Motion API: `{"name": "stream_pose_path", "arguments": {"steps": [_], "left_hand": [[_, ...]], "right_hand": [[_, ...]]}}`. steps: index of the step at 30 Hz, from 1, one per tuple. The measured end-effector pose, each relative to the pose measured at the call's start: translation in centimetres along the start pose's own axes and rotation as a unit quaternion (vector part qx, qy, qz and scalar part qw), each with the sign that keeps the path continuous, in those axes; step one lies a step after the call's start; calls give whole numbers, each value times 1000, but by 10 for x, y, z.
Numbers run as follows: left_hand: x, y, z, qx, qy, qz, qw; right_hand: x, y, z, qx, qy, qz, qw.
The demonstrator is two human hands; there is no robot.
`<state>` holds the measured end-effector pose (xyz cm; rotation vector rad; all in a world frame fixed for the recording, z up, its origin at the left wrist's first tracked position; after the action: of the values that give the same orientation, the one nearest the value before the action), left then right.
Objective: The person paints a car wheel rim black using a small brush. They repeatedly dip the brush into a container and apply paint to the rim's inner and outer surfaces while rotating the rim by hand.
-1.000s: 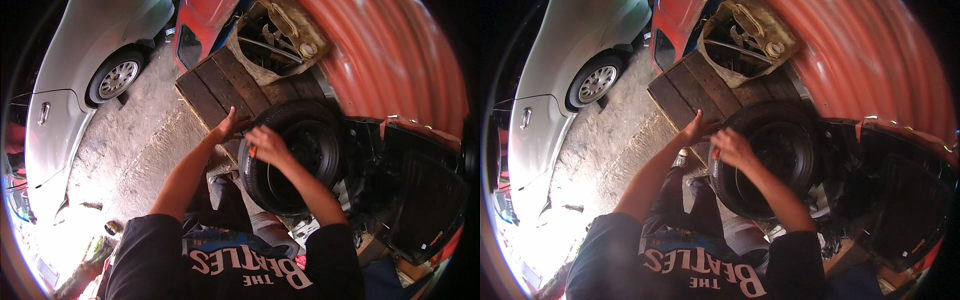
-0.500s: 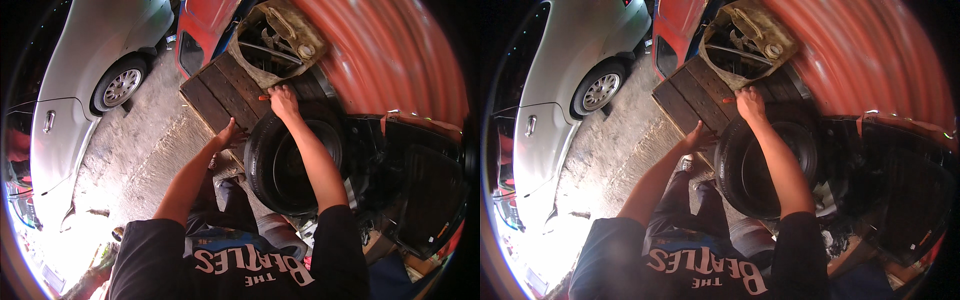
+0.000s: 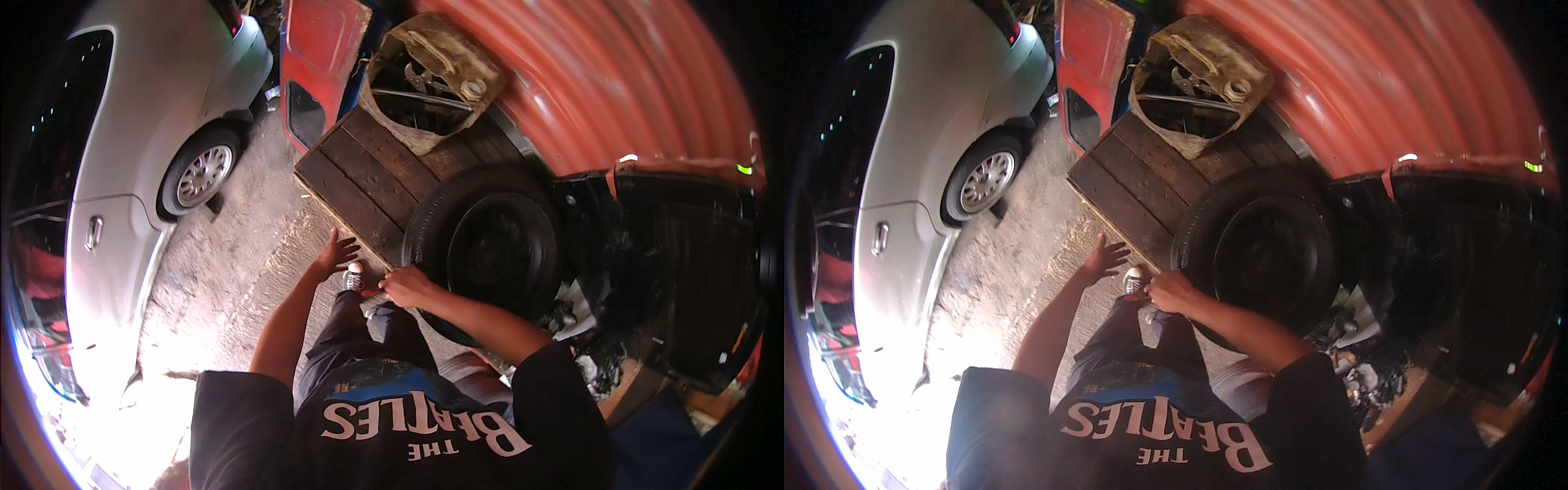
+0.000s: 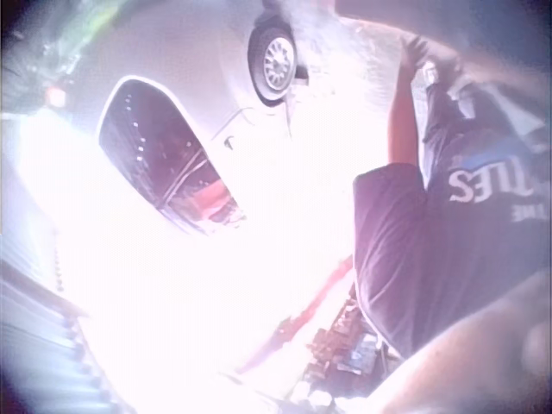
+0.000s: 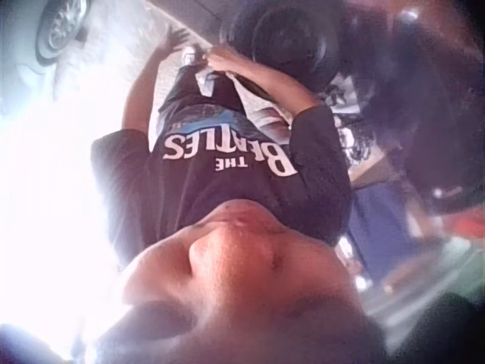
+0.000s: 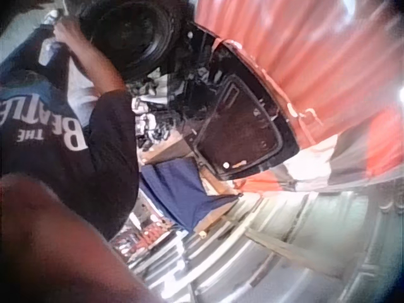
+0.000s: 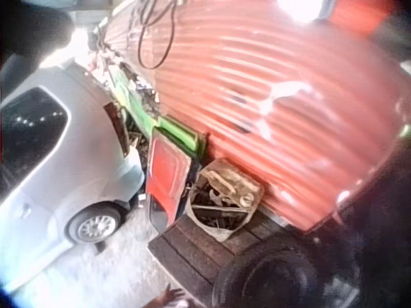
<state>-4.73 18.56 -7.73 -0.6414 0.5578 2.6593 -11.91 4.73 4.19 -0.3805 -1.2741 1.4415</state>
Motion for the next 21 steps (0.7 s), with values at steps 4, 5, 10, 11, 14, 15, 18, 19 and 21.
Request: {"name": "stream_pose_path", "arguments": {"steps": [4,5,10,11,14,15,18,19,21], "left_hand": [[29,-76,34,-94,-13,14,995],[36,-99,43,-125,-16,20,992],[55,-155,63,-202,-3,32,979],[59,-159,65,-201,-4,30,979],[73,-187,83,-228,-8,15,973],[81,-189,82,-235,-25,8,972],[87,-182,81,-238,-32,6,971],[86,-182,79,-238,-27,11,971],[80,-175,76,-228,-17,14,974]], "right_hand": [[-46,-66,-44,-83,107,8,991],[-59,-93,-60,-126,125,1,984],[-182,-179,-52,-376,276,40,884],[-188,-175,-50,-327,244,145,902],[-127,-148,-29,-371,105,130,914],[-100,-138,-15,-396,65,146,904],[-42,-102,19,-381,15,89,920],[-20,-97,31,-408,-8,63,911],[6,-72,56,-394,-15,38,918]]}}
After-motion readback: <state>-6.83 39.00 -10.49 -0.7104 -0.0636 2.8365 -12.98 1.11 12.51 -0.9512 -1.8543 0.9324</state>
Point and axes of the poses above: each hand's wrist, its own z-axis away from the middle knuckle, its own y-axis out of the palm, x = y × z, the point moved 8 cm from there along -z, towards the middle knuckle, and after that the axes turned 13 degrees about -x, right-handed, at the moved point
